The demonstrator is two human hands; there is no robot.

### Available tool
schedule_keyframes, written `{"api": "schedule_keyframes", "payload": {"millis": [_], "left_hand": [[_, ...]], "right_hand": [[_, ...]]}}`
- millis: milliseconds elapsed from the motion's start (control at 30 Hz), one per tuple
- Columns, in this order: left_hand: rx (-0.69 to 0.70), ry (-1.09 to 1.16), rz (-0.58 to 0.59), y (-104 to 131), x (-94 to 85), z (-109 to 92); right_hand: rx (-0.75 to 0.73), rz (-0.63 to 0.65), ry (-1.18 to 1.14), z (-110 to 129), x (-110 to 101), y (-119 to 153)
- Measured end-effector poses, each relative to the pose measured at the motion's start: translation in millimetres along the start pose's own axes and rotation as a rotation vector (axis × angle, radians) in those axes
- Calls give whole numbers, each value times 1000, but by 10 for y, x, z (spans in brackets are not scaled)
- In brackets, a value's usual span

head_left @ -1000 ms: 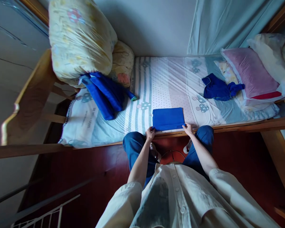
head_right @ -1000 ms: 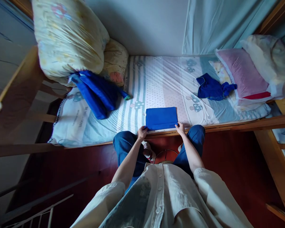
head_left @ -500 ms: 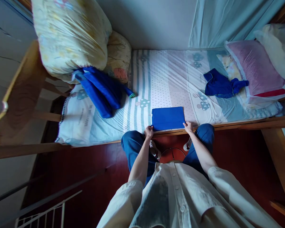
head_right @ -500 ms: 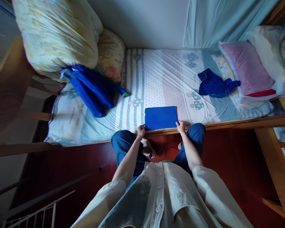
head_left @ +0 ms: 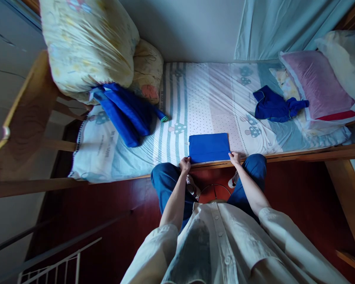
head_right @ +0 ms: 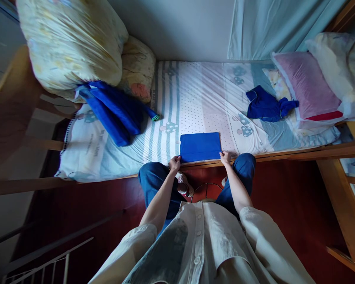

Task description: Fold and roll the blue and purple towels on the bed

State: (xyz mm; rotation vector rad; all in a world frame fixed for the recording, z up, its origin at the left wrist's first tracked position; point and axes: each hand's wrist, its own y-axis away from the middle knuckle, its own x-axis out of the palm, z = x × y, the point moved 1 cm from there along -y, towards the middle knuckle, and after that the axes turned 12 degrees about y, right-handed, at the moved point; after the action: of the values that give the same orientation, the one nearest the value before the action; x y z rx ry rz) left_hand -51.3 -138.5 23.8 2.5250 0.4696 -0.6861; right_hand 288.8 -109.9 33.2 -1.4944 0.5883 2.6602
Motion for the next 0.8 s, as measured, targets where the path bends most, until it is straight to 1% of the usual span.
{"api": "schedule_keyframes", "payload": {"millis": [200, 500, 667, 800], "left_hand": [[-91, -56, -32, -3, 17, -17], [-122, -90, -40, -13, 37, -27], [-105, -85, -53, -19, 31, -23], [-31, -60, -58, 14, -18, -44]], "right_hand": [[16, -1, 19, 1, 16, -10], [30, -9, 35, -20, 76, -34], [19, -37, 27, -41, 89, -38], [-10, -97, 4, -49, 33, -1]]}}
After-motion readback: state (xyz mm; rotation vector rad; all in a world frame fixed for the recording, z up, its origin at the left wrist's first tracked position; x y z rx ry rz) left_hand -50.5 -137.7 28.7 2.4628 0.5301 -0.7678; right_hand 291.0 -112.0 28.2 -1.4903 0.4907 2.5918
